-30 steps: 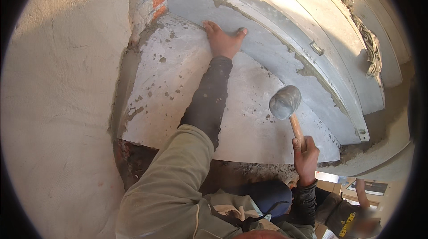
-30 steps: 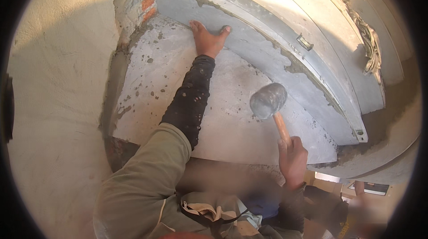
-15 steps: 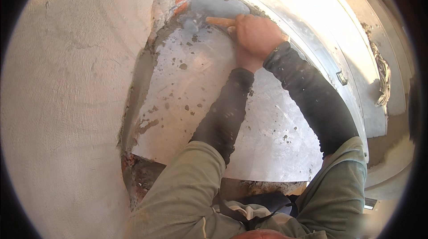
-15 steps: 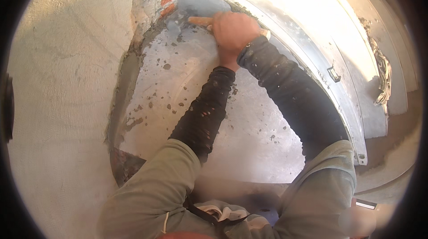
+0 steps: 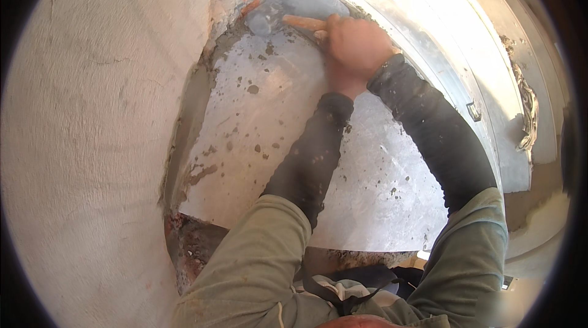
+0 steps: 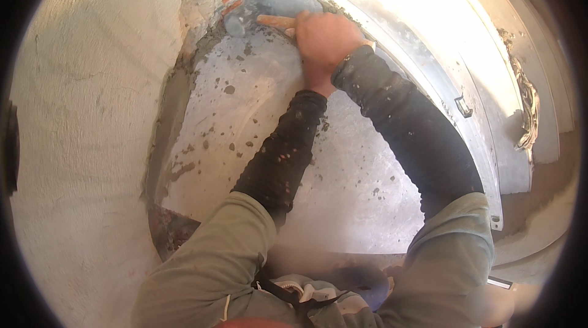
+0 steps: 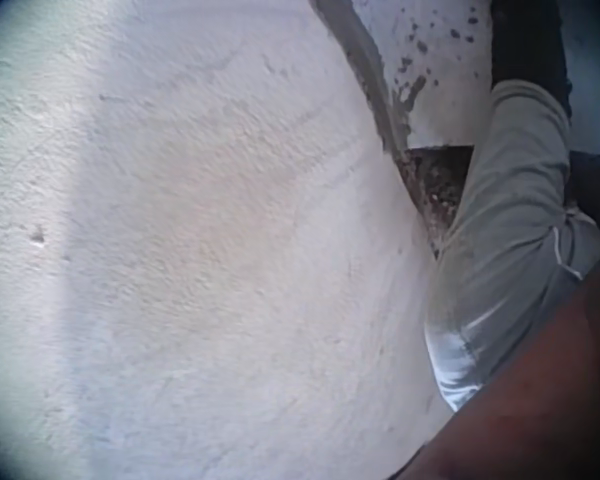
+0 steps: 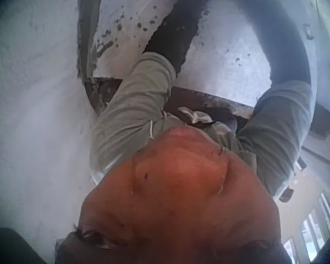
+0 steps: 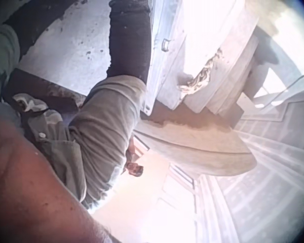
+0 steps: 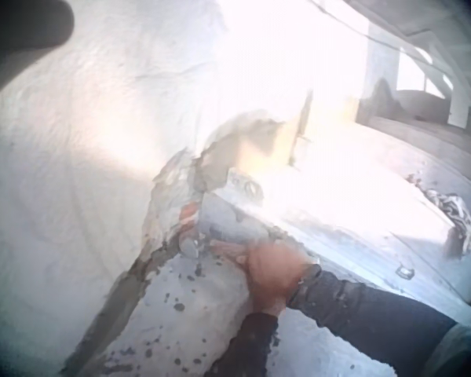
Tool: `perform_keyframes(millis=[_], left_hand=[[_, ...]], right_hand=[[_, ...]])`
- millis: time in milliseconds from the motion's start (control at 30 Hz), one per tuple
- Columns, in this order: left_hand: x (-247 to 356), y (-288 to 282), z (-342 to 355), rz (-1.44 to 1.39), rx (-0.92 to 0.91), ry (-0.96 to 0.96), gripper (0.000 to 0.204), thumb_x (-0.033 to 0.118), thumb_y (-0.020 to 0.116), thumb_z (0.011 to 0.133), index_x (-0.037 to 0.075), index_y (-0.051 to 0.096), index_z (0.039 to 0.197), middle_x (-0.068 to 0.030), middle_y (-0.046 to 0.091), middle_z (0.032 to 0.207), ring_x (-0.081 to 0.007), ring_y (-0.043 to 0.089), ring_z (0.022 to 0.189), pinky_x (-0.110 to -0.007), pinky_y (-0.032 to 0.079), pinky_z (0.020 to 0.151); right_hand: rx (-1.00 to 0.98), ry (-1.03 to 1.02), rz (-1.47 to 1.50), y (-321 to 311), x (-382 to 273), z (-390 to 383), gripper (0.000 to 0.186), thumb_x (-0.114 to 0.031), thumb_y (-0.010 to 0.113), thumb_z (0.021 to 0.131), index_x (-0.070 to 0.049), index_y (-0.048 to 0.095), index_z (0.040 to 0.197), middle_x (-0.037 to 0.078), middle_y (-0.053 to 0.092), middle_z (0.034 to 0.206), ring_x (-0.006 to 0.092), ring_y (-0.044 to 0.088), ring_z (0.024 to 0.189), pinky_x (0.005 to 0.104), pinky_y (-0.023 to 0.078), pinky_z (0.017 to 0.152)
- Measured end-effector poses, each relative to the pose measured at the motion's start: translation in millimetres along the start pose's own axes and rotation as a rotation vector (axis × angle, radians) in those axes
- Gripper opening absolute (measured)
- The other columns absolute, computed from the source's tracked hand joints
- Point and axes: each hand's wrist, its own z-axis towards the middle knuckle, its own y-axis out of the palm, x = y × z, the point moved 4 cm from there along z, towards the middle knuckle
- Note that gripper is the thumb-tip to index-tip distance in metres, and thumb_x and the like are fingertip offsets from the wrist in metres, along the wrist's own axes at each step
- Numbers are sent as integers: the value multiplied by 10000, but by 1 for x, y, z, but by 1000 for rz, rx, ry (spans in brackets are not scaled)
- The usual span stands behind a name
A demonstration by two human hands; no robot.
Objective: The person installs a stone stair tread by applying mortar to a concrete step, positioning the stone tread, checking its level with a tool, tapping it with a mallet, and wiping the surface with a cloth.
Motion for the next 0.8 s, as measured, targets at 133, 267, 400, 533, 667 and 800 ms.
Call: perform_keyframes(millis=[133,267,400,533,667,800], left_hand=[[2,6,-2,197,-26,-16,640,367,647,967,77,339,1446,-112,456,1394,-244,389,1384,-438,304,1167],[-19,4,1,307,-62,-104,667,365,652,962,71,320,1460,-129,449,1407,-267,404,1383,-459,326,1157],[-12,-5,-15,394,80,-120,938,419,746,881,38,206,1546,-205,327,1550,-355,322,1460,-441,297,1194],[56,-13,9,412,153,109,1307,412,889,730,-93,8,1553,-344,36,1627,-425,55,1542,-436,159,1258],[44,-21,2,401,64,-324,1439,396,956,632,-188,-15,1518,-422,-32,1603,-459,-9,1549,-458,119,1274],[46,-19,-4,390,94,-214,1327,377,955,634,-224,143,1496,-435,99,1588,-442,47,1552,-432,193,1260]], right_hand=[[26,27,18,6,9,-8,276,-273,501,989,-19,602,950,160,689,775,345,706,735,458,555,620],[66,-7,12,-3,6,-16,404,-421,501,1035,-30,577,967,179,676,814,375,683,728,508,529,626],[74,35,86,-44,5,-77,440,-477,528,1026,-54,568,913,159,623,704,352,626,592,468,487,540],[124,270,191,-91,25,-210,444,-481,663,958,-52,619,853,82,545,628,260,516,473,384,421,464],[207,594,366,-62,10,-373,412,-405,787,859,-16,649,860,110,570,671,275,558,539,379,430,513],[167,929,375,-51,-31,-462,342,-349,794,844,-29,675,870,126,624,716,335,628,623,404,487,578]])
